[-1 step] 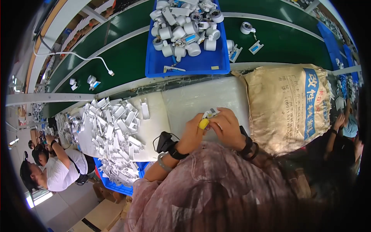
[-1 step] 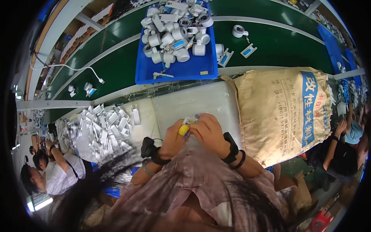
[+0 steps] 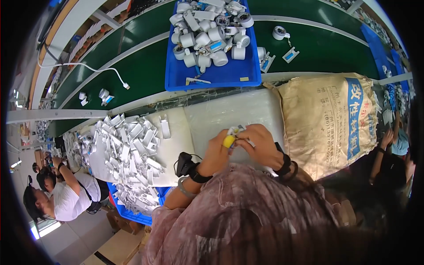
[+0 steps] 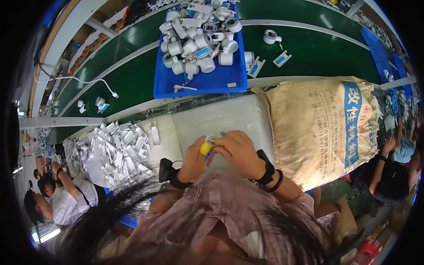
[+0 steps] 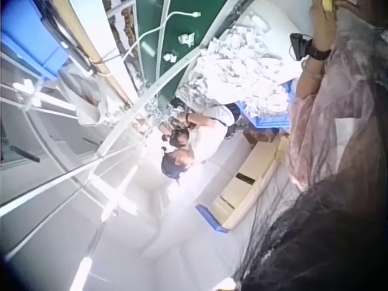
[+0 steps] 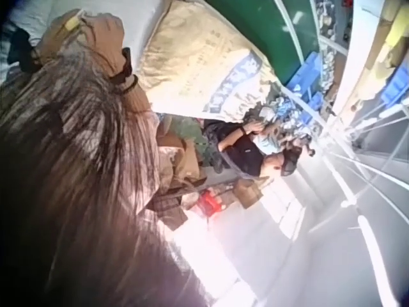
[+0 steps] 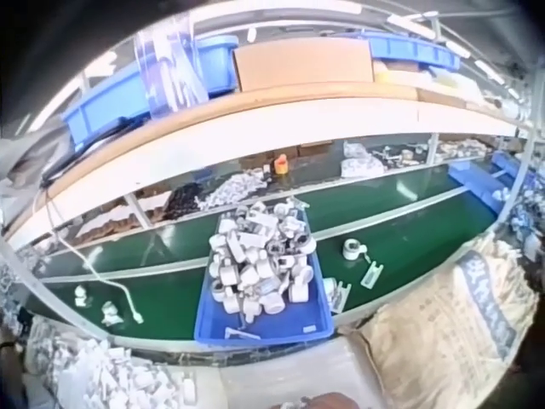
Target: The person assembles a camera by inserting a battery into the body, fitting a back cover onto it, and tightening a screw with a screwdriver before placing it in a tray.
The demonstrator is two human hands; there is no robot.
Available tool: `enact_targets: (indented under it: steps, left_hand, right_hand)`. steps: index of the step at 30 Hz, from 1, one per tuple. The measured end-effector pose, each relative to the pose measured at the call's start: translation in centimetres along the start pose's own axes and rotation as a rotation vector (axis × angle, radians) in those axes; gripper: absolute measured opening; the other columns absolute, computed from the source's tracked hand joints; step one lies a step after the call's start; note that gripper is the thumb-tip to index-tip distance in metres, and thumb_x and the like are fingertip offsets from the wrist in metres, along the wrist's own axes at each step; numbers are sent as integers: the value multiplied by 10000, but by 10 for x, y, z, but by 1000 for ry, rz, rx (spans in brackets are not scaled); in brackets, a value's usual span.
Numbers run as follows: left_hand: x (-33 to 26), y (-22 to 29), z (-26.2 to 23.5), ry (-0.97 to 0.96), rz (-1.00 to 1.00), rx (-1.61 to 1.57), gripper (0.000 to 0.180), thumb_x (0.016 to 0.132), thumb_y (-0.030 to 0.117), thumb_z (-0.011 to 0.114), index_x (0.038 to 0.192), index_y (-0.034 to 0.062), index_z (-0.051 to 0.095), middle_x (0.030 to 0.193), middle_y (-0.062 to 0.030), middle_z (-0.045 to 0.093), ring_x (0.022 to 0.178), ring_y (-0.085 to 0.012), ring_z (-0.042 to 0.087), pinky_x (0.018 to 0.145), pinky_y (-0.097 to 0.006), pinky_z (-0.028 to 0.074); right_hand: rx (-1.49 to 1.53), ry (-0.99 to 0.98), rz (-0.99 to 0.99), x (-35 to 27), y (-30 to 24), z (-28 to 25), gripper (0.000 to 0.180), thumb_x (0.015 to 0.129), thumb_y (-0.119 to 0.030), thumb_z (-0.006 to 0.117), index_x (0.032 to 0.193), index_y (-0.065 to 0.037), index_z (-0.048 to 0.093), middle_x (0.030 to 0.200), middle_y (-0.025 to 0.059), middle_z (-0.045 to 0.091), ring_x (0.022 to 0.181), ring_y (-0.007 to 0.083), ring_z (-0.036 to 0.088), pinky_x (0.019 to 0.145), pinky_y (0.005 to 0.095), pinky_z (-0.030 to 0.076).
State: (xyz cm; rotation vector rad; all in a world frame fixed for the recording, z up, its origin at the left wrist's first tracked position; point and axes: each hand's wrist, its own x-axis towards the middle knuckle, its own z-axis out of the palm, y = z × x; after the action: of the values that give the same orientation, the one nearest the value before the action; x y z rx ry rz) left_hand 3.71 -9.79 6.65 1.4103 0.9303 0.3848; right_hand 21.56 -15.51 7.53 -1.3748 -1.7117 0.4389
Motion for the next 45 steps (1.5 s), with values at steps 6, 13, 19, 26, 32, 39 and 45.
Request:
enact_targets:
  steps: [6, 13, 19, 26, 32, 39, 45]
  left_hand:
    - [31, -8, -95, 380, 62, -406, 401, 1014, 284, 410, 1348, 61, 416, 841, -127, 624, 550, -147, 569, 447, -271, 501]
    - [96, -39, -230, 696, 304, -180, 362, 998, 294, 428, 1261, 44, 438, 957, -119, 630, 644, -165, 604, 531, -285, 541]
    - [118, -119, -278, 918, 109, 202, 589, 911, 84, 554, 1428, -23, 292, 1428, -243, 367, 1223, -304, 482, 1018, -358, 392]
    - [70, -94, -139, 234, 207, 95, 460, 798, -119, 435, 1226, 11, 540, 1174, -97, 594, 1065, -199, 593, 905, -296, 469]
    - [46, -20, -28, 2, 268, 73, 412, 838, -14, 586, 1244, 28, 527, 1178, -133, 580, 1036, -238, 594, 932, -340, 459]
    - [37, 5, 19, 178, 731, 652, 679, 733, 214, 756, 1307, -1, 465, 1299, -203, 492, 1214, -386, 449, 1034, -461, 357]
    - [16, -3, 11, 25, 603, 303, 512, 772, 105, 725, 1242, 26, 537, 1299, -175, 509, 1207, -338, 488, 993, -401, 416]
  right_hand:
    - [-301, 1, 220, 52, 94, -56, 210, 787, -97, 720, 954, -16, 621, 891, 128, 644, 758, 294, 637, 681, 367, 511]
    - [-716, 2, -29, 114, 228, -60, 205, 760, -67, 639, 961, -106, 636, 949, 92, 611, 930, 283, 609, 763, 399, 507]
    - [-1025, -296, 1, 119, 279, -39, 100, 717, -85, 632, 812, -89, 660, 849, 62, 612, 884, 250, 619, 736, 382, 515]
    - [-708, -112, 353, 121, 200, -81, 132, 799, -135, 665, 927, -102, 655, 748, 107, 622, 717, 306, 656, 613, 404, 521]
    - [382, -75, 704, 65, 143, -82, 179, 900, -118, 642, 1041, -9, 660, 748, 5, 642, 562, 58, 519, 506, 197, 408]
    - [1443, 24, 812, -1, 56, -30, 298, 944, -114, 582, 1187, 58, 587, 1015, 144, 676, 806, 176, 683, 753, 292, 571]
    - [1450, 44, 787, -15, 15, -35, 362, 920, -14, 554, 1271, 67, 532, 1065, 144, 667, 976, 201, 659, 842, 312, 544]
